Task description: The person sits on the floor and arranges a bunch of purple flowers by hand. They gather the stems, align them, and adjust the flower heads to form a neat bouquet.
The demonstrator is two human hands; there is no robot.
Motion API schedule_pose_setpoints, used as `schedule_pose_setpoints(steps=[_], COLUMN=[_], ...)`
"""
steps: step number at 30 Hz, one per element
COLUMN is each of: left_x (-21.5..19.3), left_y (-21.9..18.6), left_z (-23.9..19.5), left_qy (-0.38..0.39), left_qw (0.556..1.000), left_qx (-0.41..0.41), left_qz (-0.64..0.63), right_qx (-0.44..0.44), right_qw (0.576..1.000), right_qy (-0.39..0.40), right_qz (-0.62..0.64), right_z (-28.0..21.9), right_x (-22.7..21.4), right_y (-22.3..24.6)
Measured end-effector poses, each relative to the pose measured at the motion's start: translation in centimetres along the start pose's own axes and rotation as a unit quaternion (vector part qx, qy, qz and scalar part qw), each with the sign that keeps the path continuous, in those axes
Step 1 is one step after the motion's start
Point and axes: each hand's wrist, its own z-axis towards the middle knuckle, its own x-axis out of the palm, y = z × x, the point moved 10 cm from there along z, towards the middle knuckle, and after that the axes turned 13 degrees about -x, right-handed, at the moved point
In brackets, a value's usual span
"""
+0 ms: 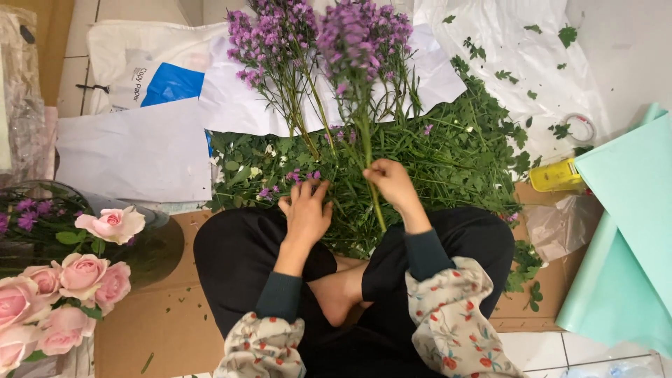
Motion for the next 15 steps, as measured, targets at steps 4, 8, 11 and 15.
schedule_pose_setpoints(steps=[4, 8, 11, 15], left_x=[-2.1, -4.2, -6.0, -5.6], left_y=[-2.5, -4.6, -5.5, -6.2], left_z=[0.2, 0.8, 1.1, 2.6], left_qy=[0.067, 0.009, -0.024, 0.013], left_qw=[0.997, 0.991, 0.958, 0.907], left_qx=[-0.028, 0.010, 0.022, -0.017], left_qz=[0.021, -0.135, -0.283, -0.420], right_qx=[-0.020, -0.083, -0.150, -0.214], right_qw=[0.991, 0.988, 0.983, 0.973], right_qy=[-0.060, -0.048, -0.046, -0.055], right_qz=[0.122, 0.120, 0.095, 0.067], right_z=[-2.2, -3.5, -4.1, -4.8], right_x=[-1.5, -1.0, -0.3, 0.0], right_y=[1.2, 3.2, 4.4, 6.3])
